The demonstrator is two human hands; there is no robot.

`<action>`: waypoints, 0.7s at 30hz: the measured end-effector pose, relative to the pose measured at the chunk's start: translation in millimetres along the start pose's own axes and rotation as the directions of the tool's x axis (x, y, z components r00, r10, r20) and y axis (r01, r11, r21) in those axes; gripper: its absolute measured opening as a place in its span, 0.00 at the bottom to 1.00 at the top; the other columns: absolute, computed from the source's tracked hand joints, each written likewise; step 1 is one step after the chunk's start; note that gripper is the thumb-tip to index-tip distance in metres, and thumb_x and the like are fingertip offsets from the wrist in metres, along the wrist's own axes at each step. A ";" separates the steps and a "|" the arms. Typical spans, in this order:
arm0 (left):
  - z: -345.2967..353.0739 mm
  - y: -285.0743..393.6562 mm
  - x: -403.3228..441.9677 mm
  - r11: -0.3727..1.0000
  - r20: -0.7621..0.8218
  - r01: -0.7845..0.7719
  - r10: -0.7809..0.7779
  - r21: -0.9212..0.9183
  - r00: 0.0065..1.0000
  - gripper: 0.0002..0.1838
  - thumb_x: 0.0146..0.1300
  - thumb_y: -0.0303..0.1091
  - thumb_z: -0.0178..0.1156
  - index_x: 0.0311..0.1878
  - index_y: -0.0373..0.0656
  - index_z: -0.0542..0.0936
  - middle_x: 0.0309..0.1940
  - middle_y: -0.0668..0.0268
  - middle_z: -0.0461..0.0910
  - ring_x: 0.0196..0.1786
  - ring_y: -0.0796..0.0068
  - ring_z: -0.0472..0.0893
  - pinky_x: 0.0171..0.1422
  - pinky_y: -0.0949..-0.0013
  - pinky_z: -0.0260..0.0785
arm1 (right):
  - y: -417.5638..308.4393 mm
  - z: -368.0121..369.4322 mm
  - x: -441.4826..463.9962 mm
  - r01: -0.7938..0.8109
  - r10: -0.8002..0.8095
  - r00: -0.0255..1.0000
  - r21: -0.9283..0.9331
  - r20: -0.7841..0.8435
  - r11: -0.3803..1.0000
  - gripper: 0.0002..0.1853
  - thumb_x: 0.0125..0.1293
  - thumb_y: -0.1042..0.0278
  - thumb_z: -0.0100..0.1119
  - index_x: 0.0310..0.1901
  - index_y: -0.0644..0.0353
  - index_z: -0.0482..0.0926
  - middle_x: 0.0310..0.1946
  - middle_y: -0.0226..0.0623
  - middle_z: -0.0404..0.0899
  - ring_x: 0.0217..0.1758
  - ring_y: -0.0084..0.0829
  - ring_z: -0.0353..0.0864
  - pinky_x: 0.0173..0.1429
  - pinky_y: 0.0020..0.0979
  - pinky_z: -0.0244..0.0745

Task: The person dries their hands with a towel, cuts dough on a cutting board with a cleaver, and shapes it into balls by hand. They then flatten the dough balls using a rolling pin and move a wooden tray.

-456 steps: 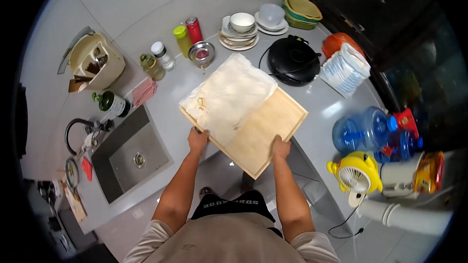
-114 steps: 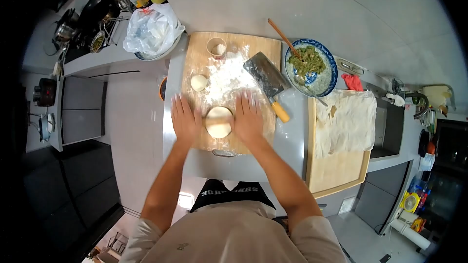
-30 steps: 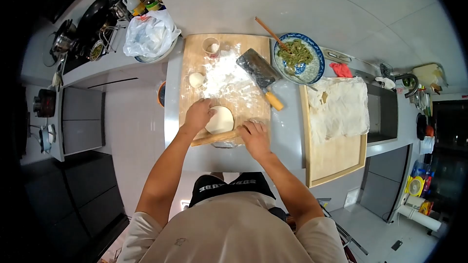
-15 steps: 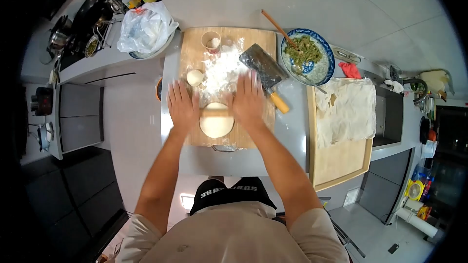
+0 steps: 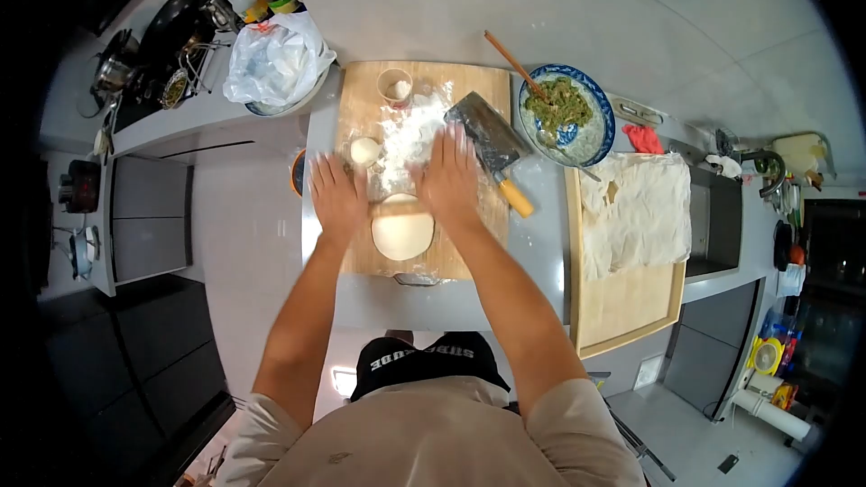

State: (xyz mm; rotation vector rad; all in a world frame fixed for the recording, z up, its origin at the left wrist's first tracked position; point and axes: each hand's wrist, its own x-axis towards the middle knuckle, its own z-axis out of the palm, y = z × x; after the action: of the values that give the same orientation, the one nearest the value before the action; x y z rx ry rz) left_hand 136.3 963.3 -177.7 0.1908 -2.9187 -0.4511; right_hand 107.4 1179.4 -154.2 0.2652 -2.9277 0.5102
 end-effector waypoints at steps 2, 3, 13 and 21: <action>6.5 -1.9 9.5 1.000 0.001 0.021 -0.021 -0.007 1.000 0.40 0.81 0.53 0.53 0.80 0.24 0.63 0.81 0.33 0.62 0.86 0.32 0.57 0.89 0.38 0.47 | 3.4 9.9 15.8 0.034 -0.035 0.999 -0.018 -0.024 0.999 0.43 0.78 0.43 0.58 0.78 0.77 0.65 0.81 0.60 0.65 0.88 0.55 0.56 0.90 0.54 0.48; 5.7 -1.2 12.7 0.999 -0.002 0.041 -0.041 -0.015 0.999 0.40 0.82 0.53 0.53 0.80 0.25 0.64 0.81 0.33 0.62 0.85 0.31 0.57 0.89 0.38 0.47 | 1.4 6.2 11.0 0.062 -0.062 0.998 -0.027 -0.005 0.998 0.43 0.78 0.43 0.58 0.78 0.76 0.66 0.81 0.60 0.65 0.88 0.55 0.56 0.90 0.54 0.48; -40.3 11.9 -72.6 0.883 0.194 -0.143 0.252 -0.446 0.948 0.31 0.73 0.44 0.66 0.72 0.35 0.77 0.67 0.44 0.80 0.73 0.41 0.76 0.78 0.48 0.69 | 20.4 -22.4 -171.4 0.062 -0.074 0.994 0.142 0.077 0.988 0.24 0.63 0.61 0.75 0.61 0.52 0.85 0.63 0.34 0.81 0.68 0.41 0.78 0.70 0.49 0.70; -38.1 30.6 -26.7 0.982 0.570 0.086 0.026 -0.168 0.821 0.16 0.68 0.43 0.70 0.51 0.43 0.89 0.45 0.54 0.89 0.53 0.49 0.87 0.55 0.49 0.81 | 16.9 -46.3 -183.0 0.172 -0.166 0.984 0.106 -0.058 0.979 0.17 0.58 0.65 0.76 0.51 0.48 0.89 0.53 0.28 0.83 0.60 0.36 0.80 0.71 0.46 0.69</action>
State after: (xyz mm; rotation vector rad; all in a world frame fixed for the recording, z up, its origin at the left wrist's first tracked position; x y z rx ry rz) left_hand 166.9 985.5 -136.8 0.0825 -3.4261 -0.9315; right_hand 287.6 1238.0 -150.3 0.5037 -2.8007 0.6440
